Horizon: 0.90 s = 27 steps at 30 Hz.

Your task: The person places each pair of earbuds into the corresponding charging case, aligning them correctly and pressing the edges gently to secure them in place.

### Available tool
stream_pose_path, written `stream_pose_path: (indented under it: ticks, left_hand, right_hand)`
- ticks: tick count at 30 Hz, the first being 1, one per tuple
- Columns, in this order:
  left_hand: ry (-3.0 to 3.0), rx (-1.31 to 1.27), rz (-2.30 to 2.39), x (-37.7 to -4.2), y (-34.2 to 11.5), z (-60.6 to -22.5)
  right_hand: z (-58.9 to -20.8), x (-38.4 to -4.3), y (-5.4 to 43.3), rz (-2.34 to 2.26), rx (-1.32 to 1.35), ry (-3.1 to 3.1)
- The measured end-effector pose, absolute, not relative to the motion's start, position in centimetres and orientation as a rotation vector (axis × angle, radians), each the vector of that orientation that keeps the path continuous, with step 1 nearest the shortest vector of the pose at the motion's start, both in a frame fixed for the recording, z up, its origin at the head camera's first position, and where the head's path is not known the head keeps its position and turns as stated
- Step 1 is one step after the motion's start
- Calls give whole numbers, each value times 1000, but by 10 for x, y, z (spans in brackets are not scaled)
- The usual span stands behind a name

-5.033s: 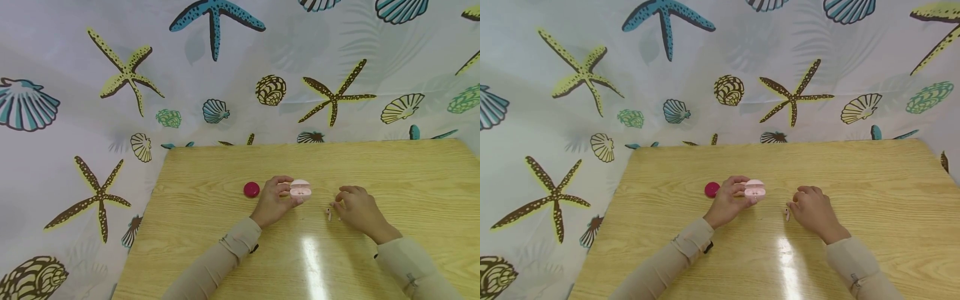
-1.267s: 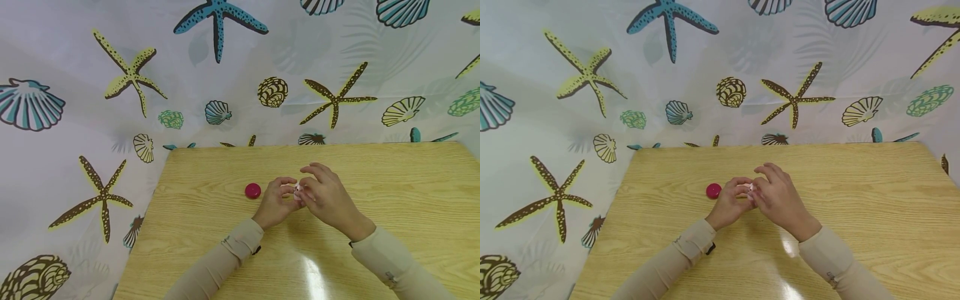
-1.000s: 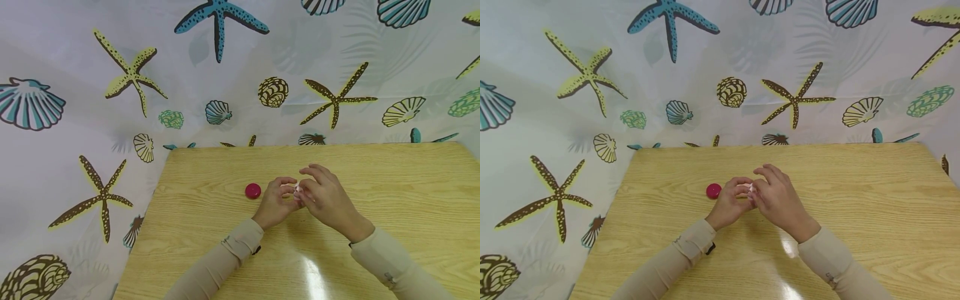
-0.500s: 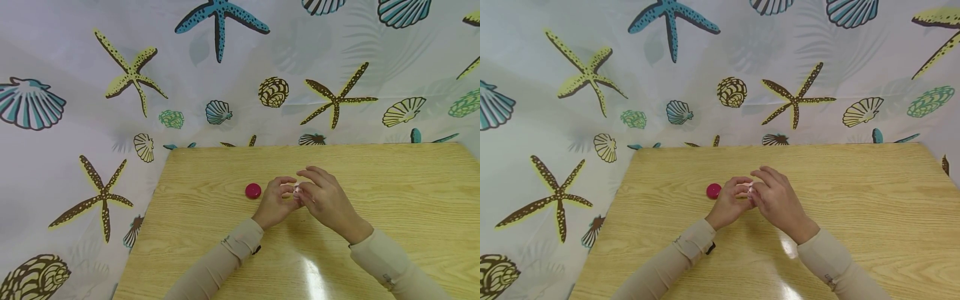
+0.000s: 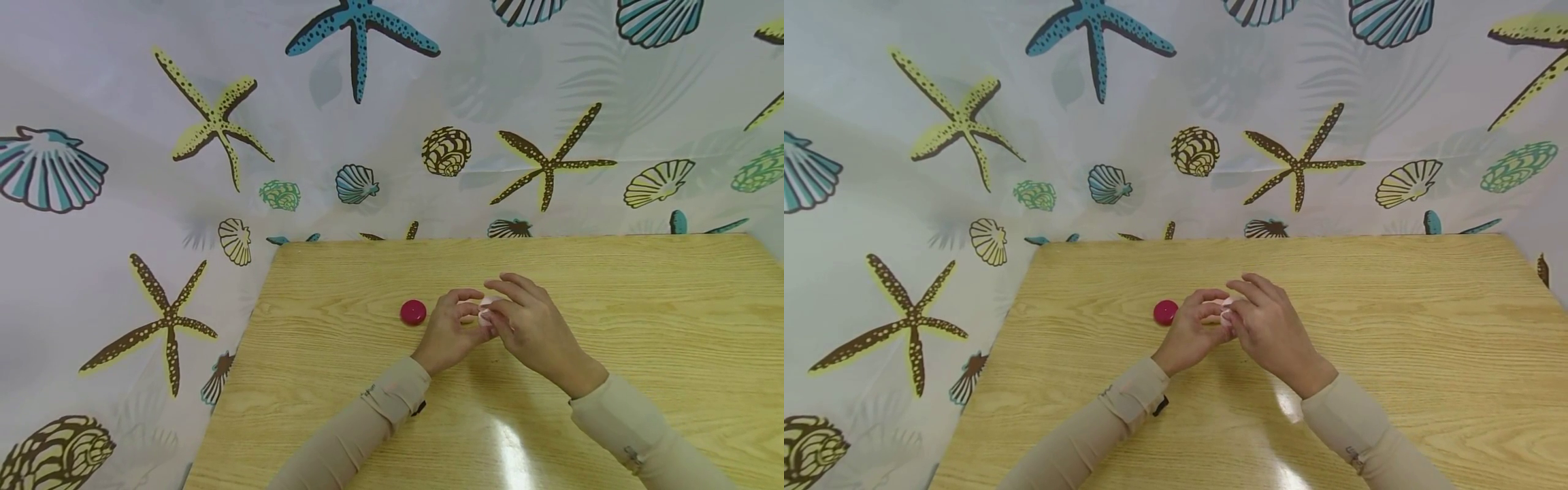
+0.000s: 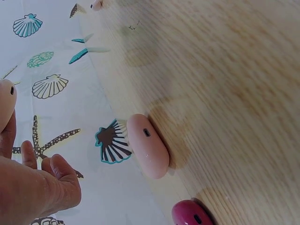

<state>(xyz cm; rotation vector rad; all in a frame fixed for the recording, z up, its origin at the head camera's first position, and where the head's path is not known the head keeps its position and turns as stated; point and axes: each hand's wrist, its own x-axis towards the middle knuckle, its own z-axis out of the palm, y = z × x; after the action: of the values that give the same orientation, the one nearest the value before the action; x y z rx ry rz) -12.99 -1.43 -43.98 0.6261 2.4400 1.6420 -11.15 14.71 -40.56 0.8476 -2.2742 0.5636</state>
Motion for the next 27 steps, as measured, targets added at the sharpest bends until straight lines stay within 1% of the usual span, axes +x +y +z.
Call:
stream_pose_path:
  ticks: [18,27]
  left_hand:
    - [2434,648,1645,-130,-14,-441]
    - [2420,616,1654,-129,-13,-441]
  right_hand:
    - [-409,-111,150,604,834,-2285]
    - [-410,-111,152,607,830,-2300]
